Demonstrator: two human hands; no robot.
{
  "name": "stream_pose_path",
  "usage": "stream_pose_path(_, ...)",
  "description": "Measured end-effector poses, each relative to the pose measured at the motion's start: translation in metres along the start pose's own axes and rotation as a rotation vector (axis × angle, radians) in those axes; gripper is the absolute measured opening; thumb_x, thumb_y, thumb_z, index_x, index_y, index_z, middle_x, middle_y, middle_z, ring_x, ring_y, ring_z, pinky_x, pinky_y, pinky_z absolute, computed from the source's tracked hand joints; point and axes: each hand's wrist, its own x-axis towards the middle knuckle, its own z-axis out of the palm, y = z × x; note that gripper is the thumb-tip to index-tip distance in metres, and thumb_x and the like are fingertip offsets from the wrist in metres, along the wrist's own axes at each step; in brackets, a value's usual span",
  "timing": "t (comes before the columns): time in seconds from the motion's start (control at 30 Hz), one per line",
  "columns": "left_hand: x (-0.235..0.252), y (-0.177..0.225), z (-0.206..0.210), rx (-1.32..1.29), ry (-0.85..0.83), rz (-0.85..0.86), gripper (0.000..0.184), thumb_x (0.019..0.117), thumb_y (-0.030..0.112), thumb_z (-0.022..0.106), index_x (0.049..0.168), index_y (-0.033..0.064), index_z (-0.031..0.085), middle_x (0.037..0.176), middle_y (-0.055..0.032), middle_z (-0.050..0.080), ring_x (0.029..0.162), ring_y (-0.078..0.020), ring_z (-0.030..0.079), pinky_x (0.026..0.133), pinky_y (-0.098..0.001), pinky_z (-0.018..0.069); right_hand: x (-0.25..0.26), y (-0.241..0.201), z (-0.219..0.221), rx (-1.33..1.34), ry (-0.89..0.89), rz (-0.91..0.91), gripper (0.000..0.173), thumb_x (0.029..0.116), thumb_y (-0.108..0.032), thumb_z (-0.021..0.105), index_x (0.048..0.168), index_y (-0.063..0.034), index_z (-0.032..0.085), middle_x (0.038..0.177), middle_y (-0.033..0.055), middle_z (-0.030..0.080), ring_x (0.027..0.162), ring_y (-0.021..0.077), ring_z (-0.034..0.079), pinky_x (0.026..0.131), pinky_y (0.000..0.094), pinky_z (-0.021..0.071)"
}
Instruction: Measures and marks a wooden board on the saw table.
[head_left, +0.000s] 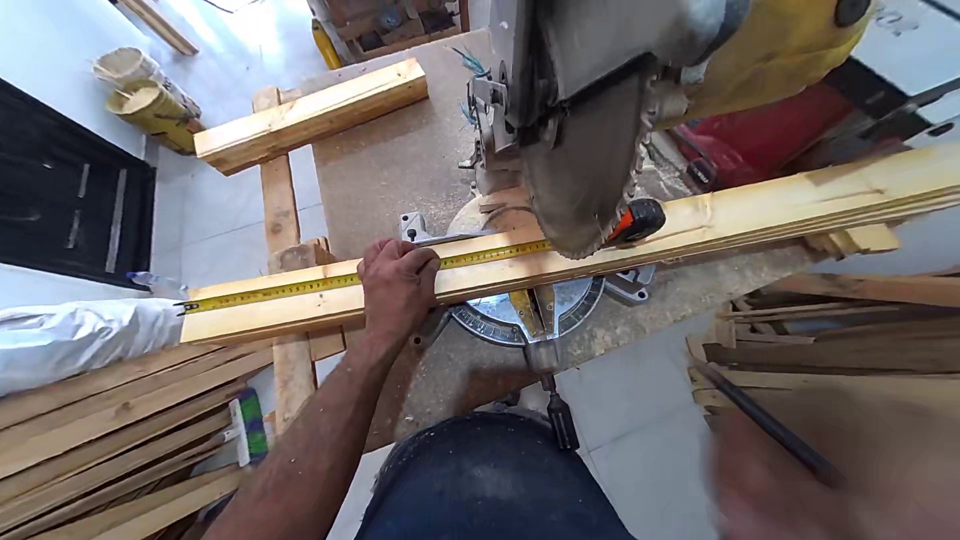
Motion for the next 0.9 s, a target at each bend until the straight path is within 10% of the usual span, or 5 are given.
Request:
stream_pose_path(0.13,-0.001,-0.002,0.001,-0.011,0.009,0.005,0.016,0.0979,0.030,0.064,0.100,0.0232,0.079,0.111,-0.0054,0.070,0.123,-0.0316,0.055,0.103,-0.0574,0.0389,0.035,0.133,0.018,-0.138,0.737,-0.045,0.032,0.1038,-0.049,0.055,0.087,-0.0236,0.066,0.064,-0.0079,0.060,0.052,0.0066,0.058,0.050,0.0261,0.0544)
stream_pose_path(0.23,0.000,-0.001,-0.001,-0.008,-0.001,-0.004,0.016,0.0981,0.030,0.064,0.100,0.0241,0.079,0.112,-0.0054,0.070,0.123,-0.0316,0.055,0.103,-0.0582,0.0393,0.062,0.165,-0.005,-0.819,0.859,0.012,0.031,0.1052,-0.029,0.055,0.108,-0.0021,0.070,0.113,0.0126,0.072,0.106,0.0241,0.067,0.092,0.0424,0.0552)
stream_pose_path(0.33,-0.001,-0.001,-0.001,-0.007,-0.001,-0.004,0.016,0.0981,0.029,0.064,0.100,0.0236,0.079,0.112,-0.0061,0.070,0.123,-0.0326,0.055,0.102,-0.0589,0.0394,0.094,0.184,-0.021,-1.057,0.873,0.309,0.077,0.0789,-0.052,0.080,0.132,-0.0018,0.055,0.154,0.0246,0.045,0.140,0.0420,0.045,0.114,0.0558,0.0385)
stream_pose_path(0.53,-0.001,-0.004,-0.002,-0.001,-0.002,0.018,0.016,0.0986,0.028,0.065,0.101,0.0226,0.079,0.111,-0.0048,0.069,0.122,-0.0312,0.054,0.102,-0.0572,0.0407,0.101,0.189,-0.057,-1.075,0.811,0.341,0.073,0.0770,-0.032,0.084,0.134,-0.0001,0.051,0.128,0.0254,0.058,0.116,0.0415,0.060,0.095,0.0567,0.0514)
stream_pose_path(0.9,0.000,-0.004,0.001,-0.001,0.005,0.003,0.016,0.0981,0.029,0.064,0.100,0.0237,0.079,0.111,-0.0046,0.070,0.122,-0.0305,0.055,0.101,-0.0558,0.0394,0.059,0.193,-0.151,-1.163,0.894,0.339,0.084,0.0797,-0.043,0.083,0.142,-0.0015,0.044,0.135,0.0249,0.054,0.121,0.0364,0.058,0.102,0.0511,0.0487)
